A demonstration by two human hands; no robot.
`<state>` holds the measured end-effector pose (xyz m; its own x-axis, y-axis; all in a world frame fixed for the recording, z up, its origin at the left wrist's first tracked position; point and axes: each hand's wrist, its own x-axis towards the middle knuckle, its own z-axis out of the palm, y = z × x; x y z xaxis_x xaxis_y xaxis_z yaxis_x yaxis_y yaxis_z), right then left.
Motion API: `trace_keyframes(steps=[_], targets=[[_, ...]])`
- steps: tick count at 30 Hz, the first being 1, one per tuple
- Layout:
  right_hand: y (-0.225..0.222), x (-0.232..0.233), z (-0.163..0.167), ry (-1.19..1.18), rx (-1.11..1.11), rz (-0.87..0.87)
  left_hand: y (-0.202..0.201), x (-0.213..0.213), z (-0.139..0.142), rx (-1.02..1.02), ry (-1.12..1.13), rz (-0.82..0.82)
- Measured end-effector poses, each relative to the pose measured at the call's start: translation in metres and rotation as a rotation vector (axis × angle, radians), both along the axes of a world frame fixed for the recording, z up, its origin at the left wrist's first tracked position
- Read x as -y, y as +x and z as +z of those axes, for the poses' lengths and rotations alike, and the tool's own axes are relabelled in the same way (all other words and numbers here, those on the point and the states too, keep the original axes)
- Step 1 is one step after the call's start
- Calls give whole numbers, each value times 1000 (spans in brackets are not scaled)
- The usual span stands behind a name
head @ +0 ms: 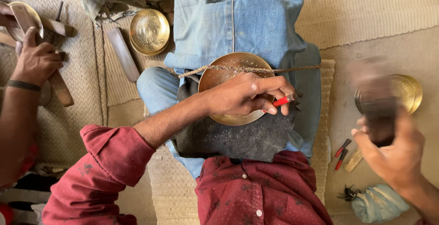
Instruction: The person sits on the floor with a brass plate resting on their lap and holds a red-handled punch against the plate's surface. They repeatedly strike the punch with a wooden mallet, working along the plate to hammer a decorative pattern into the brass, repositioning the punch between strikes.
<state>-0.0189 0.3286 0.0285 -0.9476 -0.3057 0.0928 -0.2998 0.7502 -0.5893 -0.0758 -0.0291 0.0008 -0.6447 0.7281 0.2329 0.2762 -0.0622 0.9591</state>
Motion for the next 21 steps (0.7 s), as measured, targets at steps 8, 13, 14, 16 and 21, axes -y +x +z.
trace_keyframes(steps=[8, 13, 14, 16, 21], targets=[[-8, 6, -9, 213, -181, 182, 1, -1, 0, 23, -63, 85], [-5, -24, -26, 289, -338, 120, -1, -1, 1, -5, -45, 85], [-2, -31, -27, 256, -367, 103, 1, -2, 2, -19, -62, 83], [3, -41, -28, 38, -257, 54, 2, -1, 2, -23, -78, 87], [4, -27, -23, -51, 25, -85, 1, -2, 2, -50, -61, 81]])
